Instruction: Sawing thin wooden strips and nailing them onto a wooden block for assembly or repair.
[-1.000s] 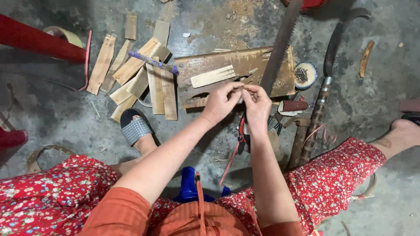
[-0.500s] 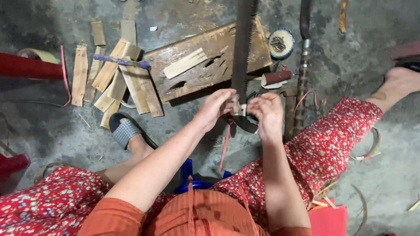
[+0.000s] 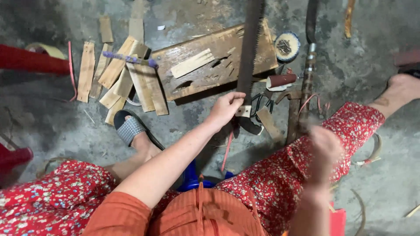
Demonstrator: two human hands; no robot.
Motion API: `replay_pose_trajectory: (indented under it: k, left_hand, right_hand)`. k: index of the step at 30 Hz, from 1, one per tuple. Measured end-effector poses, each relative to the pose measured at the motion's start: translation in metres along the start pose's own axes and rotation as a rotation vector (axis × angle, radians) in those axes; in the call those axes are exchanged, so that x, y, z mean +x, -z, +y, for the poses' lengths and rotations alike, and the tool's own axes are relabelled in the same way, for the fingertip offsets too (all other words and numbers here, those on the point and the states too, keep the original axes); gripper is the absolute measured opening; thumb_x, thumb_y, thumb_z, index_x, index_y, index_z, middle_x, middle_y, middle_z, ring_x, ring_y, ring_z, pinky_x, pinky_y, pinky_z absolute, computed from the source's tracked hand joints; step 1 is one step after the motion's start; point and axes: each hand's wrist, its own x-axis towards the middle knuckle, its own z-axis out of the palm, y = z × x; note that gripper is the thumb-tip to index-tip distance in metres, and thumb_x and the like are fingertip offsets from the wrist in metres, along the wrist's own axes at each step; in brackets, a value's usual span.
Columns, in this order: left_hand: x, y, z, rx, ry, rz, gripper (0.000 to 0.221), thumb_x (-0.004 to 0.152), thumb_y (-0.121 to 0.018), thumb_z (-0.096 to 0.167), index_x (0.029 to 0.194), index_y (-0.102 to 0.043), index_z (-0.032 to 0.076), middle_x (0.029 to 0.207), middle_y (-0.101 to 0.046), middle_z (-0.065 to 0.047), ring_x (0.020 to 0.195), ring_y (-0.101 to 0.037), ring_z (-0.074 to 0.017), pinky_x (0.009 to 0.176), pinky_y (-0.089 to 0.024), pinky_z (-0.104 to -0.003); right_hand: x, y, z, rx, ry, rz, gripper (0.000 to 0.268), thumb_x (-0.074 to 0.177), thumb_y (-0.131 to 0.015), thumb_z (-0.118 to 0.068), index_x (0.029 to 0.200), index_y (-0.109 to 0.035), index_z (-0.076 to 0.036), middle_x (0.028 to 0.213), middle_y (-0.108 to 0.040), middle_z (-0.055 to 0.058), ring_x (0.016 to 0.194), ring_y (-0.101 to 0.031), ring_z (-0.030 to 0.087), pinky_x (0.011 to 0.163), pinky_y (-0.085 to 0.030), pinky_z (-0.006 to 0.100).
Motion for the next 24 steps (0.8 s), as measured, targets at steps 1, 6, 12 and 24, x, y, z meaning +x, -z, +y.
replay_pose_trajectory:
  k: [1,6,12,24]
  left_hand:
    - [0.002,0.008,0.011,-0.013,-0.001,0.009,0.028,0.096,-0.066,0.036,0.122,-0.075,0.029,0.102,-0.079,0.003,0.087,-0.075,-0.011,0.084,-0.058,-0.028]
    - [0.004,0.041,0.055,0.127,-0.178,0.113,0.029,0.097,-0.056,0.019,0.12,-0.073,0.014,0.125,-0.076,-0.005,0.114,-0.071,-0.0189,0.102,-0.053,-0.037]
    - [-0.011,0.062,0.07,0.105,-0.299,0.248,0.026,0.095,-0.062,0.027,0.117,-0.075,0.023,0.099,-0.08,-0.004,0.086,-0.075,-0.0143,0.082,-0.058,-0.031]
    - [-0.048,-0.037,0.046,0.569,-0.685,0.032,0.024,0.09,-0.069,0.021,0.113,-0.073,0.017,0.102,-0.074,-0.004,0.108,-0.068,-0.0276,0.101,-0.05,-0.041]
  right_hand:
    - [-0.007,0.024,0.042,-0.005,0.013,-0.008,0.028,0.1,-0.077,-0.022,0.128,-0.073,-0.021,0.124,-0.072,0.003,0.117,-0.061,0.018,0.099,-0.039,0.025]
    - [-0.185,0.13,0.377,-0.709,-0.891,-0.249,0.077,0.117,-0.037,-0.04,0.071,-0.077,0.007,0.066,-0.071,0.03,0.077,-0.071,0.045,0.077,-0.051,0.052]
    - [-0.243,0.126,0.321,-0.215,-0.56,0.563,0.053,0.091,-0.08,0.006,0.134,-0.052,0.021,0.12,-0.056,0.042,0.115,-0.056,0.055,0.098,-0.043,0.055]
    - [0.024,-0.105,-0.101,0.96,-0.219,0.084,0.052,0.109,-0.044,-0.013,0.158,-0.032,-0.006,0.13,-0.066,0.027,0.106,-0.07,0.023,0.094,-0.058,0.032]
